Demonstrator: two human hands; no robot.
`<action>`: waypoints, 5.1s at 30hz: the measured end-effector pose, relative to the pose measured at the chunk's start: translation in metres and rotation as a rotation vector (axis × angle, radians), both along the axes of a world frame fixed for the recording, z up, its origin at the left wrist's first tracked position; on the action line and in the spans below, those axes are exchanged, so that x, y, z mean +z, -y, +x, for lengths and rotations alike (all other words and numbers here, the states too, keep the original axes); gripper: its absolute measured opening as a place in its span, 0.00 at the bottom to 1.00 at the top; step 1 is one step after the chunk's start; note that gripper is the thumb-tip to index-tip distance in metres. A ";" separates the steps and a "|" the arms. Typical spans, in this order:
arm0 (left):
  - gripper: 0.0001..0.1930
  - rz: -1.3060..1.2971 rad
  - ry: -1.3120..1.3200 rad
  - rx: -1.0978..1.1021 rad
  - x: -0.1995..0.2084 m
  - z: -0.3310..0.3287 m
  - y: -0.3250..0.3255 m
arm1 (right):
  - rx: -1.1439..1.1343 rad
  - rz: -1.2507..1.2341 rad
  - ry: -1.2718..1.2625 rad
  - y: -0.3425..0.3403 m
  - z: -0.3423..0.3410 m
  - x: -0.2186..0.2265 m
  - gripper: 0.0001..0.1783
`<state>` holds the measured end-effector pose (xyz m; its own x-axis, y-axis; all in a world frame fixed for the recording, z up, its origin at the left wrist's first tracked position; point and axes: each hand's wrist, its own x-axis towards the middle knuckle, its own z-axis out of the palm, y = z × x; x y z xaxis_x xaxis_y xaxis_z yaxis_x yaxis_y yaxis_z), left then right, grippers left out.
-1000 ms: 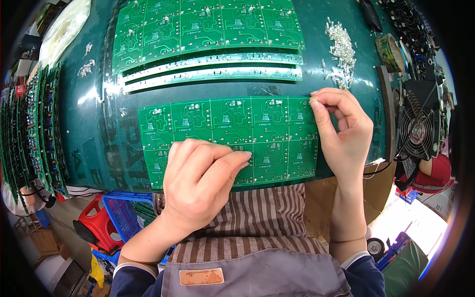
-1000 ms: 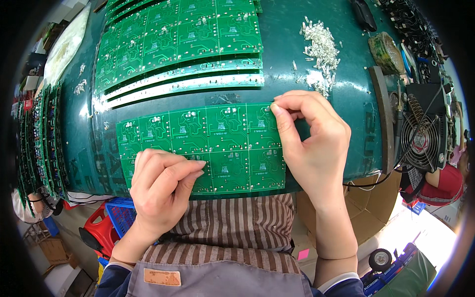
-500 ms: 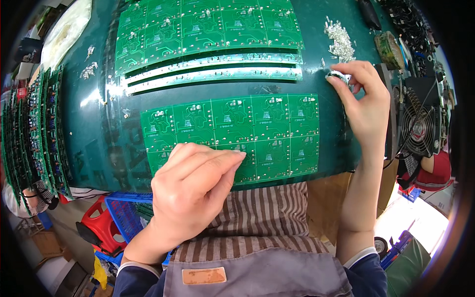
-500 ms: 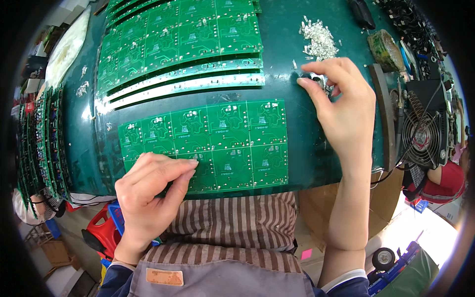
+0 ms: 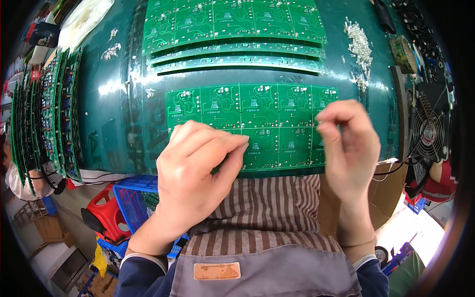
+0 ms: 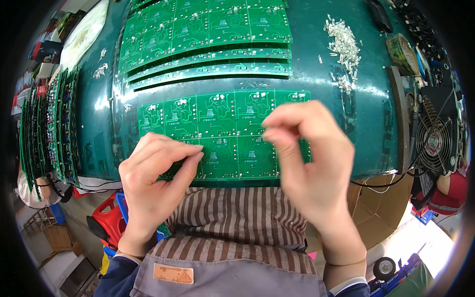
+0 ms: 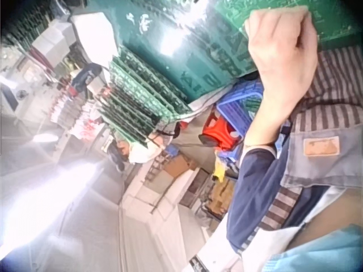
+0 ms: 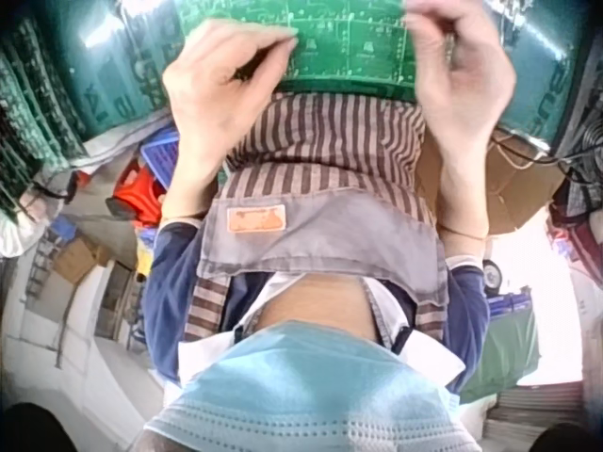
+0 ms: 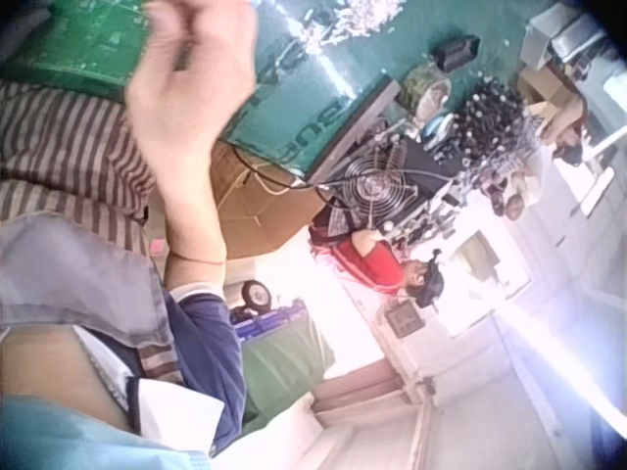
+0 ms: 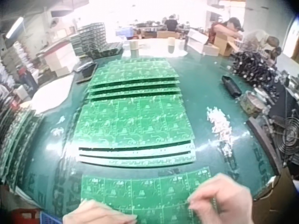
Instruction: The person assembles circuit boards by hand, inserting small electronic components into the board panels, pressing them into place, and stacking the boards on the table.
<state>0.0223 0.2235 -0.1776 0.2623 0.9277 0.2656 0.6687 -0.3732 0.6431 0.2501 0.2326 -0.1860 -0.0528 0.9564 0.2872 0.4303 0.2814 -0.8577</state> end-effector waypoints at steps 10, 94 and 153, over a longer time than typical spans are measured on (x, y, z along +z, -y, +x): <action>0.08 -0.018 -0.008 -0.041 0.002 -0.012 0.004 | 0.022 -0.048 0.188 0.016 -0.047 -0.006 0.03; 0.04 0.075 -0.156 0.050 -0.008 -0.015 -0.004 | -0.084 0.040 0.010 0.019 0.018 -0.016 0.04; 0.05 0.136 -0.404 -0.103 0.004 -0.016 -0.010 | -0.055 -0.008 0.164 0.016 -0.003 -0.020 0.06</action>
<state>0.0066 0.2334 -0.1734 0.4594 0.8550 0.2408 0.8112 -0.5143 0.2782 0.2473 0.2168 -0.2058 -0.0462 0.9613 0.2717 0.5793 0.2474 -0.7766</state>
